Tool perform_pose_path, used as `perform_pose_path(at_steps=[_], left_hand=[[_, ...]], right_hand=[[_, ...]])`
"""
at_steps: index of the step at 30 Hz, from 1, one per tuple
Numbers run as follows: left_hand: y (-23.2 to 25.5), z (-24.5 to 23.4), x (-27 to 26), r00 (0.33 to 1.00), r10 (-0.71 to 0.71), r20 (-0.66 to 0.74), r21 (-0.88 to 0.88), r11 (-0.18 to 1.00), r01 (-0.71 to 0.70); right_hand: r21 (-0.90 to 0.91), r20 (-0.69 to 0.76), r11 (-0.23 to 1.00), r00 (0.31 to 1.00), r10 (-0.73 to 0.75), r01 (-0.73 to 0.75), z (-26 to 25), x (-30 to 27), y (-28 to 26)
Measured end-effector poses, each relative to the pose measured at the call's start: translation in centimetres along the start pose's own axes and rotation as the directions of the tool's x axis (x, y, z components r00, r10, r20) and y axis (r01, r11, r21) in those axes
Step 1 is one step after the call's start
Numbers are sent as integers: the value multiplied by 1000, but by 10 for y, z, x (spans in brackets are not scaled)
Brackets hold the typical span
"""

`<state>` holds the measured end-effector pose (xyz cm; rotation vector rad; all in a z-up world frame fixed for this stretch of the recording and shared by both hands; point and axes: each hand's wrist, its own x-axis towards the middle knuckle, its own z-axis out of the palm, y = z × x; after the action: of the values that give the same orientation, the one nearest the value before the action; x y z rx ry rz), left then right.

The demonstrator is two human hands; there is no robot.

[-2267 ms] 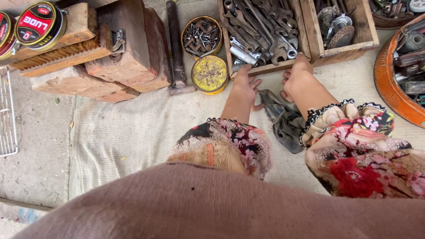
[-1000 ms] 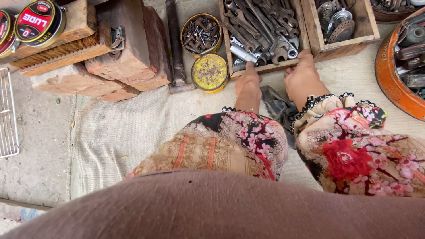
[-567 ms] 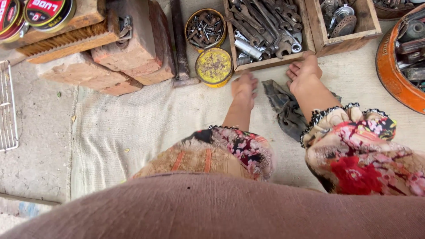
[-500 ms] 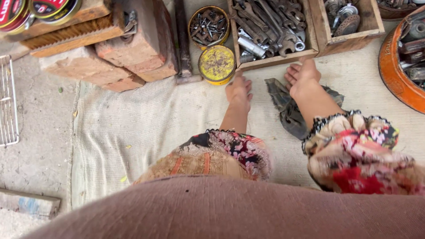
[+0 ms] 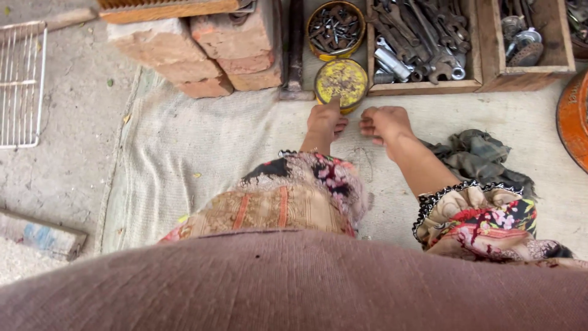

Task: Organize various hand tools, screws, and containers in a workshop area.

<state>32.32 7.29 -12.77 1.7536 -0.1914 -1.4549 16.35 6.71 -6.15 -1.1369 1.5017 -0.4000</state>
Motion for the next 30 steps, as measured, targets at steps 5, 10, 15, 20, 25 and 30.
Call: perform_pose_path(at_steps=[5, 10, 15, 20, 25, 30], left_hand=[[-14, -23, -63, 992, 71, -107, 90, 994, -61], [-8, -50, -98, 967, 157, -202, 445, 894, -52], [-9, -89, -95, 960, 174, -219, 469, 882, -53], [12, -106, -98, 957, 240, -162, 515, 848, -126], [39, -97, -98, 961, 264, -83, 470, 861, -195], [58, -96, -82, 934, 329, -136, 565, 801, -199]], right_hand=[[90, 33, 992, 995, -89, 86, 11, 7, -16], [-16, -25, 986, 985, -169, 168, 27, 24, -27], [197, 84, 979, 994, -69, 51, 45, 82, -29], [479, 271, 863, 962, 30, -162, 58, 96, -44], [590, 321, 779, 947, 16, -213, 56, 114, -55], [589, 452, 768, 890, -55, -252, 59, 127, -69]])
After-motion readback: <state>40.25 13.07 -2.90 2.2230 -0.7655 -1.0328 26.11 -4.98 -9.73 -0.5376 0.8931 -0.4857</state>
